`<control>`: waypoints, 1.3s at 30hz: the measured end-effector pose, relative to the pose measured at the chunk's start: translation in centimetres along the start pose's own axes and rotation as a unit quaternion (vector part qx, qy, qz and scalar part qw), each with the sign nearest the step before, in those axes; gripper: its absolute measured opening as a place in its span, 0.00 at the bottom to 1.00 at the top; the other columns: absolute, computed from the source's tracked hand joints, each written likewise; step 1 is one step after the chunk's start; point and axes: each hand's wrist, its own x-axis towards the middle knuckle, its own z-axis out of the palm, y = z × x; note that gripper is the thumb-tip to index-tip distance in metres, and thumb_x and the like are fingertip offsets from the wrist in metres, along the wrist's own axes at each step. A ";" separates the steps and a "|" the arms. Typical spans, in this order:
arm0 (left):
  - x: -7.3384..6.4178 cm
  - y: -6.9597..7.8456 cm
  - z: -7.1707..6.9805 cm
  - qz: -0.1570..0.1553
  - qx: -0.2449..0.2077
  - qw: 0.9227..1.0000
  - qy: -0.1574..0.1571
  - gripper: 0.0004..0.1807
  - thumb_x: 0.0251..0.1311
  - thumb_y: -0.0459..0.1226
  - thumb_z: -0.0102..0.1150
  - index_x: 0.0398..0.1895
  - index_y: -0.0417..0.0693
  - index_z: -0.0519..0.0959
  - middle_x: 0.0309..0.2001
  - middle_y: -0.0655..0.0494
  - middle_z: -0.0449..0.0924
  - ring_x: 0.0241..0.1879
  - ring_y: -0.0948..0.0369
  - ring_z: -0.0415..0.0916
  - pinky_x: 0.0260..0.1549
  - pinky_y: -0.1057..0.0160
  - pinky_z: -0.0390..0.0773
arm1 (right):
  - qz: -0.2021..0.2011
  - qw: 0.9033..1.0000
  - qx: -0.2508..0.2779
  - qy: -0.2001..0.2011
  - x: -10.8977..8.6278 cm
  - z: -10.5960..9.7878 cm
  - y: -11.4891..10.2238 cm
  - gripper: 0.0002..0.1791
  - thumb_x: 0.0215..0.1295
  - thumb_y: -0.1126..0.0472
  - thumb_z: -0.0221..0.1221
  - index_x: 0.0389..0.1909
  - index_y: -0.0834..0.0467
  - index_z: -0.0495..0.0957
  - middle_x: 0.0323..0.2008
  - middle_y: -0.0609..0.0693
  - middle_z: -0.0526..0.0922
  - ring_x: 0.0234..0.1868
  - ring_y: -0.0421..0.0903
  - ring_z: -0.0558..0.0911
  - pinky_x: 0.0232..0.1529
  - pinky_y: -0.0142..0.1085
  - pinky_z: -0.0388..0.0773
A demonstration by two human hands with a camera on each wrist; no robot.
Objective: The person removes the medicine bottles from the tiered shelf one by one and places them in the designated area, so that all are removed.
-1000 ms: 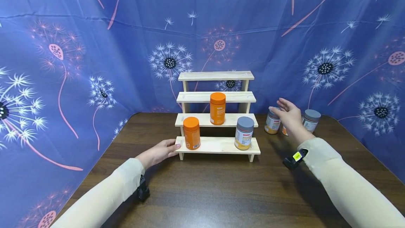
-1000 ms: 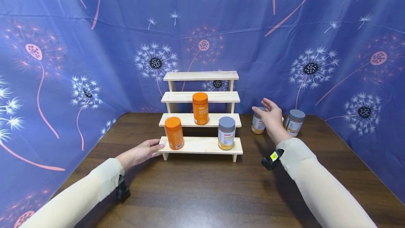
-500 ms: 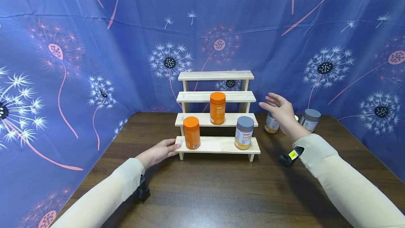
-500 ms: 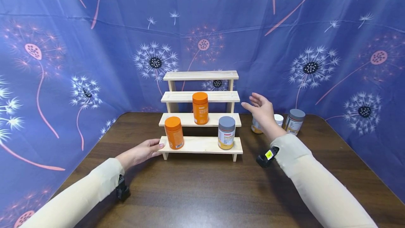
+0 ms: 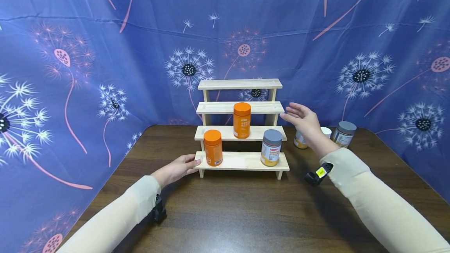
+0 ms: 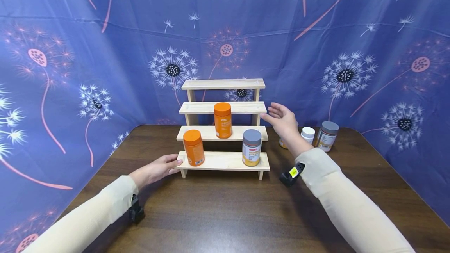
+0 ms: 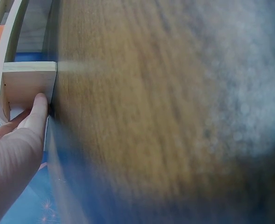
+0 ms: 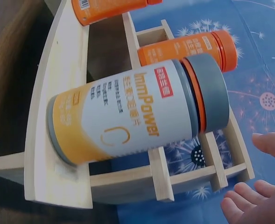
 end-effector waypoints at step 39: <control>0.1 -0.2 0.0 0.016 -0.004 1.000 -0.006 0.29 0.75 0.35 0.42 0.70 0.24 0.52 0.66 0.30 0.64 0.63 0.50 0.69 0.70 0.49 0.62 | 0.022 0.992 0.051 -0.111 0.5 5.1 -2.8 0.43 0.64 0.53 0.63 0.75 0.52 0.53 0.69 0.55 0.67 0.69 0.54 0.68 0.76 0.53 0.53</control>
